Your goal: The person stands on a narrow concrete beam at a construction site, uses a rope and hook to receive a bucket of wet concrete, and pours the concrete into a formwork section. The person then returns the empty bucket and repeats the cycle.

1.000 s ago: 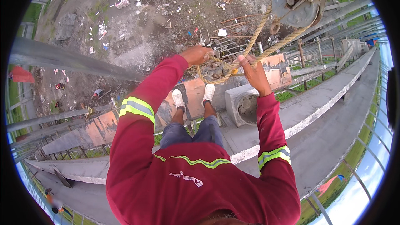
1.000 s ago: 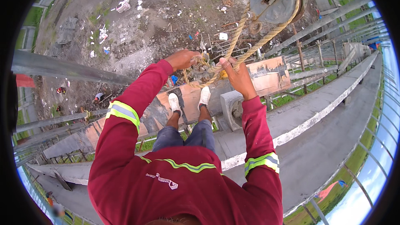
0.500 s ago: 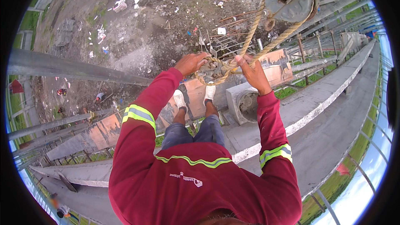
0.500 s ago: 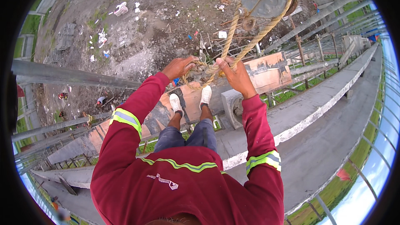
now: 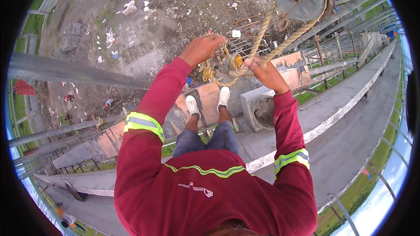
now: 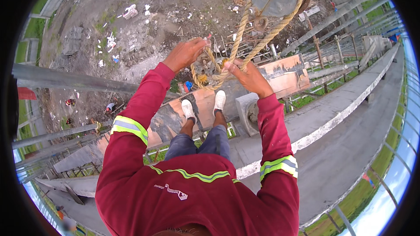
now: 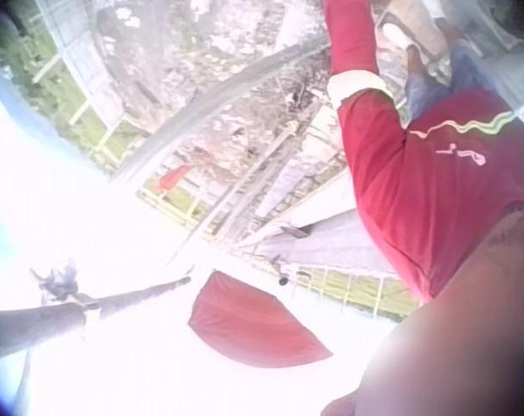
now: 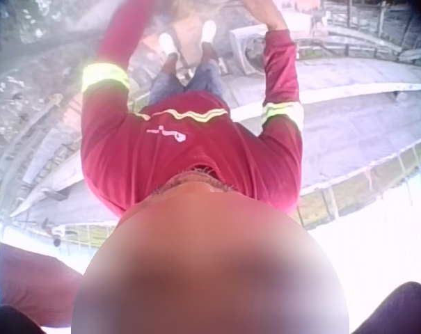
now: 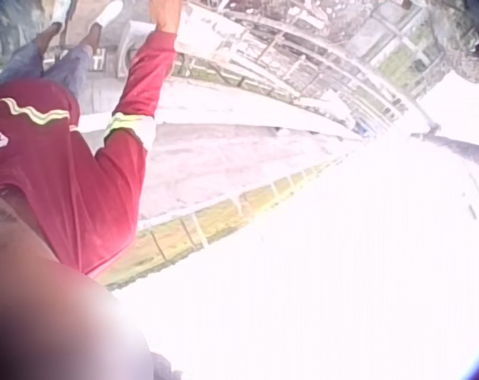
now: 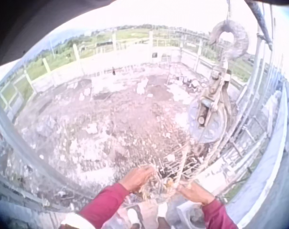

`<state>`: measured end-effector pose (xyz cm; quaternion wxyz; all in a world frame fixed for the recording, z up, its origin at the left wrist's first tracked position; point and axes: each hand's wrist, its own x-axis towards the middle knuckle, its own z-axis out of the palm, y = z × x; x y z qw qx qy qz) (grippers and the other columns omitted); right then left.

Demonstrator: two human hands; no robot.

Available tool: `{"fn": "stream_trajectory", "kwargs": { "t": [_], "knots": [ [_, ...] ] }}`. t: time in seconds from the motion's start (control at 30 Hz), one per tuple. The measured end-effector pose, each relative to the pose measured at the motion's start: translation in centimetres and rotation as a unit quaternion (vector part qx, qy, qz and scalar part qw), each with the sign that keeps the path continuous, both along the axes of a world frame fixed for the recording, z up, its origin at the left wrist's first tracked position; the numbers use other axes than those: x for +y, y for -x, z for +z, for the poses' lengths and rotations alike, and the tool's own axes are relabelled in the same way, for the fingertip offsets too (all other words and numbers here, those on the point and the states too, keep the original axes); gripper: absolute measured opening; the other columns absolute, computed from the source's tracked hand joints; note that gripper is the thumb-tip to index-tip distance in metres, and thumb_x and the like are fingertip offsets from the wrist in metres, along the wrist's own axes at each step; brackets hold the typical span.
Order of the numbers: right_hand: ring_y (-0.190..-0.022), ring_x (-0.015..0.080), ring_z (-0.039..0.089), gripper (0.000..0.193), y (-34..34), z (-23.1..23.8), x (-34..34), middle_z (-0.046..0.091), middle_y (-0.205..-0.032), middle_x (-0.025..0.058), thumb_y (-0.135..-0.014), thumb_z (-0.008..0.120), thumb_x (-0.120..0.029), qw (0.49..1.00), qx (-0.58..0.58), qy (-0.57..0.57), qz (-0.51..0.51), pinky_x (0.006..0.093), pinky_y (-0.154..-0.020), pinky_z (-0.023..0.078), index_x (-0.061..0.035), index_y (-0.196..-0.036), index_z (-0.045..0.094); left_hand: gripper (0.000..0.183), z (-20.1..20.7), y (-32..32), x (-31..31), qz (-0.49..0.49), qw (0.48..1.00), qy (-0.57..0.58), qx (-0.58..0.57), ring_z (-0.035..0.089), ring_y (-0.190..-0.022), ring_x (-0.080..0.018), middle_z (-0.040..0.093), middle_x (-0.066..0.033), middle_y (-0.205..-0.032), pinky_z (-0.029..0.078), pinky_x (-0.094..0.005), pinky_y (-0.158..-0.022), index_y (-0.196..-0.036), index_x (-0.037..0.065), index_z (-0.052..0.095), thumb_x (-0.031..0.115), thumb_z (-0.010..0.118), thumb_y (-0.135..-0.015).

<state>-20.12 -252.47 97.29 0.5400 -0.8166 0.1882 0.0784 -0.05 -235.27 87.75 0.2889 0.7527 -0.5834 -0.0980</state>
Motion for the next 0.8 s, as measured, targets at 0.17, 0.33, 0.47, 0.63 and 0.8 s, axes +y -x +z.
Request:
{"fn": "stream_trajectory", "kwargs": {
  "t": [0.17, 0.33, 0.47, 0.63, 0.8],
  "knots": [
    [-0.089, 0.0185, 0.059, 0.037, -1.1, -0.9, 0.8, 0.068, -0.091, 0.0099, -0.101, 0.055, -0.034, 0.992, -0.117, 0.002, 0.054, 0.034, -0.087, 0.046, 0.0005, -0.11, 0.066, 0.027, 1.7, 2.2, -6.2, -0.252, 0.951, 0.09, 0.156, 0.064, -0.087, -0.0393, 0.064, -0.0139, -0.109, 0.049, -0.0495, -0.077, -0.121, 0.014, 0.055, 0.016, 0.055, -0.094],
    [-0.084, 0.0142, 0.057, 0.035, -0.2, -1.9, 0.5, 0.067, -0.087, 0.0079, -0.101, 0.055, -0.032, 0.998, -0.044, -0.011, -0.053, 0.0323, -0.08, 0.047, 0.0013, -0.108, 0.065, 0.026, 1.7, 1.5, -5.7, -0.144, 0.972, -0.063, 0.176, 0.062, -0.08, -0.0408, 0.065, -0.0189, -0.088, 0.045, -0.051, -0.075, -0.117, 0.013, 0.06, 0.03, 0.048, -0.101],
    [-0.078, 0.0114, 0.055, 0.035, -0.3, -2.9, 0.4, 0.067, -0.084, 0.0054, -0.103, 0.052, -0.031, 0.985, -0.064, -0.031, -0.154, 0.0302, -0.073, 0.046, 0.0018, -0.1, 0.065, 0.034, 2.0, 2.0, 0.2, -0.102, 0.965, -0.137, 0.197, 0.061, -0.072, -0.0429, 0.062, -0.0228, -0.074, 0.045, -0.0502, -0.066, -0.107, 0.006, 0.065, 0.036, 0.048, -0.101],
    [-0.067, 0.0107, 0.052, 0.036, -2.8, -4.2, 1.6, 0.069, -0.08, 0.0058, -0.102, 0.052, -0.033, 0.966, -0.045, -0.13, -0.22, 0.0293, -0.065, 0.046, -0.0001, -0.097, 0.065, 0.034, 2.7, 7.3, 4.5, 0.003, 0.975, -0.058, 0.216, 0.061, -0.075, -0.0443, 0.063, -0.0245, -0.076, 0.045, -0.0489, -0.066, -0.104, 0.001, 0.064, 0.033, 0.055, -0.098],
    [-0.071, 0.0091, 0.057, 0.036, -5.5, -4.6, 3.6, 0.071, -0.082, 0.008, -0.102, 0.052, -0.032, 0.978, -0.123, -0.067, -0.151, 0.0281, -0.064, 0.046, 0.0015, -0.098, 0.065, 0.025, 2.2, 10.5, 0.1, 0.104, 0.979, -0.059, 0.164, 0.064, -0.075, -0.0408, 0.065, -0.0222, -0.077, 0.05, -0.0498, -0.067, -0.095, 0.0, 0.065, 0.024, 0.056, -0.094]
  ]
}}
